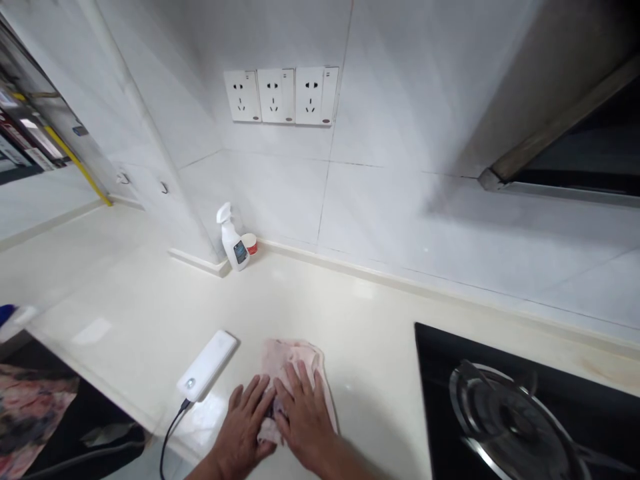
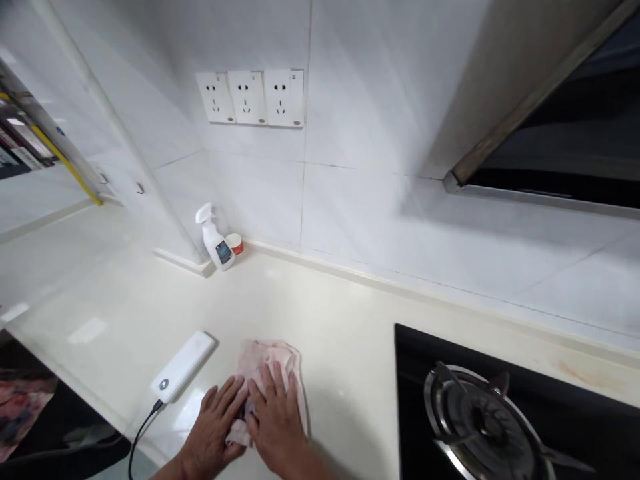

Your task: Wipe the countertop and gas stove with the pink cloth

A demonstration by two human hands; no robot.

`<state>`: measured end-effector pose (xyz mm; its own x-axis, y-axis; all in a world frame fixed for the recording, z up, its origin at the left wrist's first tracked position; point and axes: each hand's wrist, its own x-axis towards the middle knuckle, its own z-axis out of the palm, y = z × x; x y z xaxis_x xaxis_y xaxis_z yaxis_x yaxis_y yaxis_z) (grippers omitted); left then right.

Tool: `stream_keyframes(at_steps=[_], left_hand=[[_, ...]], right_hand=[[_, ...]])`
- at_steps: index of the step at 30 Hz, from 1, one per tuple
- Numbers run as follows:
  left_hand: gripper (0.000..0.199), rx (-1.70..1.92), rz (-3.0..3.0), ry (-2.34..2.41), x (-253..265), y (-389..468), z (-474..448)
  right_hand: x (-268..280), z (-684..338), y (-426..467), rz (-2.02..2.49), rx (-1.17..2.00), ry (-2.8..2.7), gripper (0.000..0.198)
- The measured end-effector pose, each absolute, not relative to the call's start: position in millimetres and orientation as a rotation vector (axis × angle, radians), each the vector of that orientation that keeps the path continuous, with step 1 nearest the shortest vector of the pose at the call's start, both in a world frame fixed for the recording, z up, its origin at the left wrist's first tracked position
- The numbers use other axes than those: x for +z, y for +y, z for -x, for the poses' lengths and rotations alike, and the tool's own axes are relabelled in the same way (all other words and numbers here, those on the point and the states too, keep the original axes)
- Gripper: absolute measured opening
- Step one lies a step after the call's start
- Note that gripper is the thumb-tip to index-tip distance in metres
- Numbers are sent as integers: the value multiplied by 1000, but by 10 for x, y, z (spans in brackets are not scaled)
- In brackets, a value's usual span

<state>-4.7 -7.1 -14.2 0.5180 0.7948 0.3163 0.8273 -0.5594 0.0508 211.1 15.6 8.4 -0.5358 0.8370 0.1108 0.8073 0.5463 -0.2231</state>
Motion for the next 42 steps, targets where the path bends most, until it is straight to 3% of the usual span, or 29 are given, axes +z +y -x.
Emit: stream_keyframes(at_steps=[7, 13, 18, 27, 35, 42], left_hand=[[77, -462, 2621, -1453, -69, -72, 63], [65, -492, 2602, -1441, -113, -85, 68], [64, -497, 2608, -1445, -131, -92, 70], [60, -500, 2564, -1412, -133, -69, 67], [57, -484, 2549, -1411, -174, -66, 82], [55, -460, 2529, -1405, -203, -48, 80]], right_hand=[[57, -2314, 1027, 1643, 390, -2532, 58], [90, -3083, 1831, 2166, 252, -2305, 59], [99, -3710, 1992, 2425, 143, -2026, 58], [-24, -3488, 1289, 2535, -86, -1929, 59], [-141, -3011, 232, 2101, -158, -2192, 67], [-202, -2800, -298, 1761, -40, -2371, 88]])
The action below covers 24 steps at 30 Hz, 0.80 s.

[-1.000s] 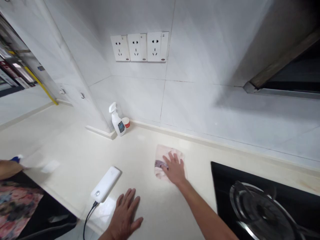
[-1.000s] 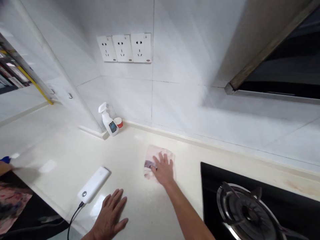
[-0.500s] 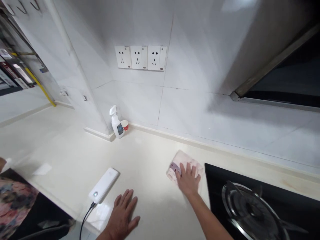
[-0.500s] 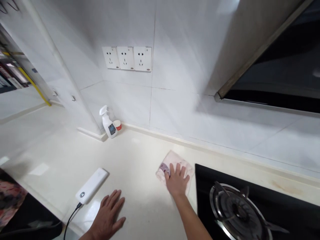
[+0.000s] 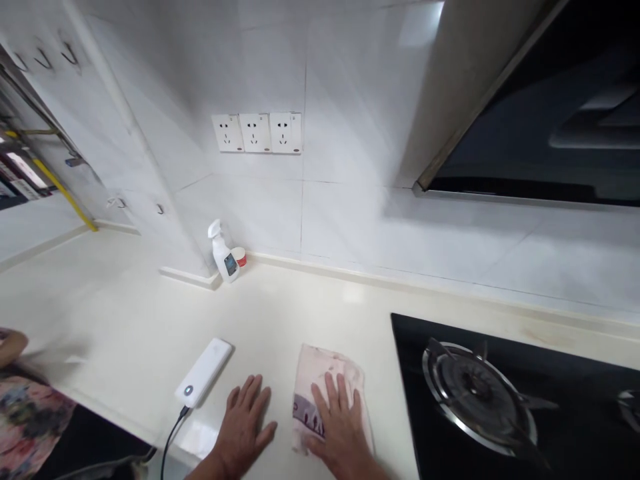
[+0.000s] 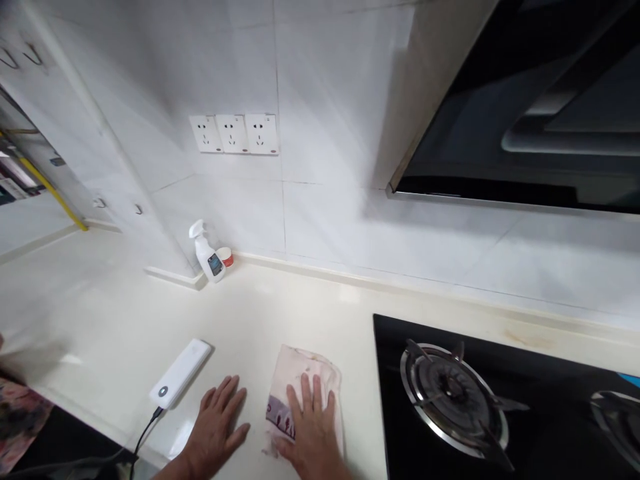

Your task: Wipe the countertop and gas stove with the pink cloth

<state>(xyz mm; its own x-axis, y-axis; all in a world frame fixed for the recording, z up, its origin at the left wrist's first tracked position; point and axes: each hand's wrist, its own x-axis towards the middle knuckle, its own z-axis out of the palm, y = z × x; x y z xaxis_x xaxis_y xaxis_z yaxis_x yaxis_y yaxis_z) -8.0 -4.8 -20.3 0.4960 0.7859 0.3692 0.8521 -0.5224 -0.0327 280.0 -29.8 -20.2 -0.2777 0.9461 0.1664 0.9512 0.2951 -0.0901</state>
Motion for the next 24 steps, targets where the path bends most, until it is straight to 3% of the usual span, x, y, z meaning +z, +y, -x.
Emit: stream_keyframes(at_steps=[4, 7, 19, 24], left_hand=[[54, -463, 2501, -1393, -242, -45, 85], [54, -483, 2497, -1378, -273, -34, 95], [52, -534, 2515, -1406, -239, -36, 72], [52, -551, 2543, -1443, -269, -30, 74]], right_hand=[[-261, -2763, -484, 1547, -1, -2489, 103], [-264, -2725, -590, 1478, 24, -2523, 102], [-351, -2590, -635, 1506, 27, -2385, 55], [-407, -2684, -609, 1412, 215, -2260, 44]])
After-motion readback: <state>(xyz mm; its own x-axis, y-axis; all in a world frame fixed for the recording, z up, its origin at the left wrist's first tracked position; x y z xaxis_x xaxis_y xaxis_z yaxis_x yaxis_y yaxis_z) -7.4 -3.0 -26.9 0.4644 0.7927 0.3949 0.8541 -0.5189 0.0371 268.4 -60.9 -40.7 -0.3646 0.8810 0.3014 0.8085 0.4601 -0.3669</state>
